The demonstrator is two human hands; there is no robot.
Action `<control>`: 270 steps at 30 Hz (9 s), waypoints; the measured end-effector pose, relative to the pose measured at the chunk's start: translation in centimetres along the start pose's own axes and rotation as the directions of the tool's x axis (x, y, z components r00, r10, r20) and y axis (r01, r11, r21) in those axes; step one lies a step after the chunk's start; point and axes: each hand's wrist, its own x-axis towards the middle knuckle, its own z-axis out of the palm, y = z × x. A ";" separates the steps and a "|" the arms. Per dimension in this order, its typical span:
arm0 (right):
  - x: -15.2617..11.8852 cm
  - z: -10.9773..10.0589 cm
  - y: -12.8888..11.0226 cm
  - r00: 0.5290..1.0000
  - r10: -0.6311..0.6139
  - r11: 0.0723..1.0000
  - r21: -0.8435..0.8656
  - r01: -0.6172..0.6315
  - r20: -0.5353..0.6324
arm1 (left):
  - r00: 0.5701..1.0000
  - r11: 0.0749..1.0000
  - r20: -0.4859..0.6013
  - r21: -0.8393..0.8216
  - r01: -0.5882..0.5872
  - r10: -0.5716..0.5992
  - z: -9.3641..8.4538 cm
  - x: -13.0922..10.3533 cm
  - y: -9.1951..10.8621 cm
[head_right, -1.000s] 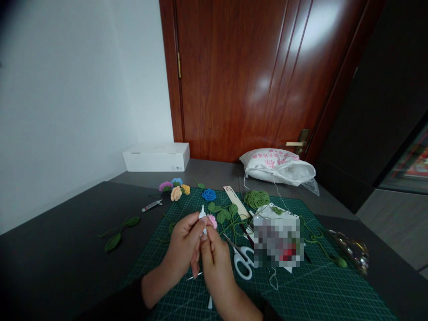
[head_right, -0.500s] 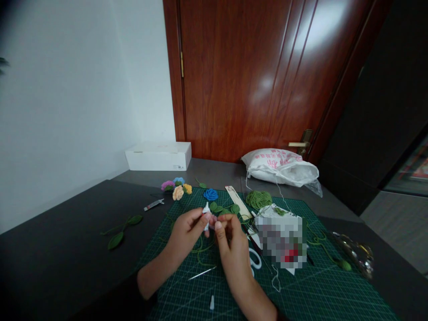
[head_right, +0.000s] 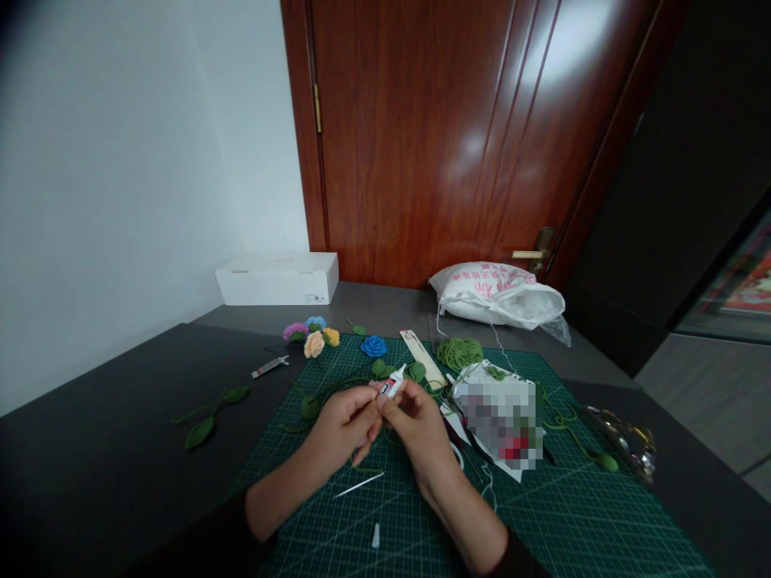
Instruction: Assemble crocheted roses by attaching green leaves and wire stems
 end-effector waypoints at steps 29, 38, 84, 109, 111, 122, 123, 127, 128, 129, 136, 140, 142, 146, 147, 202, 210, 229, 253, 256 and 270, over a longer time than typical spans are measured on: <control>-0.8 0.9 0.0 0.976 -0.154 0.985 -0.097 0.140 -0.156 | 0.897 0.831 -0.136 0.455 -0.320 0.420 1.7 -1.8 0.9; 0.0 0.8 0.1 0.999 -0.023 0.999 0.044 0.021 0.049 | 0.935 0.966 -0.259 0.156 -0.205 0.241 1.5 -1.1 0.2; 0.4 -0.1 -0.6 0.988 0.095 0.995 0.004 -0.096 0.122 | 0.997 0.966 -0.070 -0.257 -0.031 0.014 1.4 -0.6 -0.5; 0.1 0.5 0.6 0.985 -0.063 0.997 -0.052 0.055 -0.159 | 0.958 0.996 -0.271 0.007 -0.093 0.091 2.1 -0.9 -0.2; 0.1 0.5 0.5 0.986 -0.053 0.998 -0.038 0.047 -0.161 | 0.951 0.993 -0.285 0.042 -0.113 0.121 2.1 -1.0 -0.1; 0.5 0.2 -0.2 0.987 -0.040 0.999 0.010 0.042 -0.154 | 0.912 0.936 -0.291 0.284 -0.208 0.291 2.1 -1.0 0.0; 0.6 0.1 -0.3 0.987 -0.041 0.999 0.010 0.043 -0.157 | 0.907 0.924 -0.283 0.313 -0.220 0.312 2.1 -0.9 0.1; 0.8 -0.2 -0.3 0.986 -0.046 0.999 -0.001 0.047 -0.158 | 0.911 0.909 -0.256 0.351 -0.223 0.323 2.0 -0.8 0.2; 0.9 -0.3 -0.3 0.987 -0.048 0.999 -0.008 0.047 -0.153 | 0.914 0.912 -0.256 0.347 -0.218 0.316 2.0 -0.8 0.1; 0.9 -0.3 -0.2 0.988 -0.049 0.999 -0.015 0.047 -0.146 | 0.914 0.914 -0.259 0.344 -0.215 0.313 2.0 -0.8 0.0; 0.8 -0.3 0.5 0.993 -0.081 0.994 -0.080 0.074 -0.084 | 0.976 0.973 -0.186 0.221 -0.071 0.113 2.3 -0.6 -1.8; 1.1 -1.3 0.9 0.983 -0.131 0.986 -0.119 0.116 -0.131 | 0.982 0.963 -0.146 0.256 -0.081 0.121 0.7 0.2 -2.0; 1.5 -2.1 1.1 0.982 -0.139 0.982 -0.146 0.120 -0.130 | 0.963 0.948 -0.211 0.304 -0.099 0.168 -1.0 0.9 -1.9; 2.3 -3.2 1.5 0.991 -0.119 0.968 -0.228 0.102 -0.064 | 0.914 0.907 -0.310 0.404 -0.123 0.262 -4.3 2.3 -2.0; 2.4 -3.3 1.6 0.992 -0.115 0.962 -0.254 0.098 -0.051 | 0.920 0.898 -0.283 0.419 -0.138 0.273 -4.7 2.6 -2.2; 0.2 -2.8 -0.1 0.950 -0.111 0.910 -0.355 0.215 0.291 | 0.973 0.980 0.151 -0.121 -0.157 0.175 -4.8 1.8 -0.2; 0.2 -3.0 0.0 0.960 -0.089 0.897 -0.398 0.193 0.264 | 0.957 0.978 0.210 -0.101 -0.183 0.201 -4.9 1.7 -0.7; 0.3 -3.2 -0.2 0.924 -0.179 0.762 -0.545 0.348 0.339 | 0.946 0.972 0.230 -0.101 -0.211 0.229 -4.7 1.5 -0.5; -0.3 -2.3 -1.0 0.894 -0.279 0.618 -0.647 0.447 0.351 | 0.942 0.962 0.220 -0.159 -0.223 0.255 -4.5 1.6 -0.7; -0.3 -2.3 -0.9 0.897 -0.272 0.620 -0.649 0.441 0.350 | 0.941 0.961 0.212 -0.151 -0.234 0.262 -4.5 1.6 -0.6; -0.5 -2.3 -0.4 0.913 -0.240 0.652 -0.642 0.403 0.330 | 0.953 0.962 0.168 -0.142 -0.231 0.254 -4.3 1.5 -0.3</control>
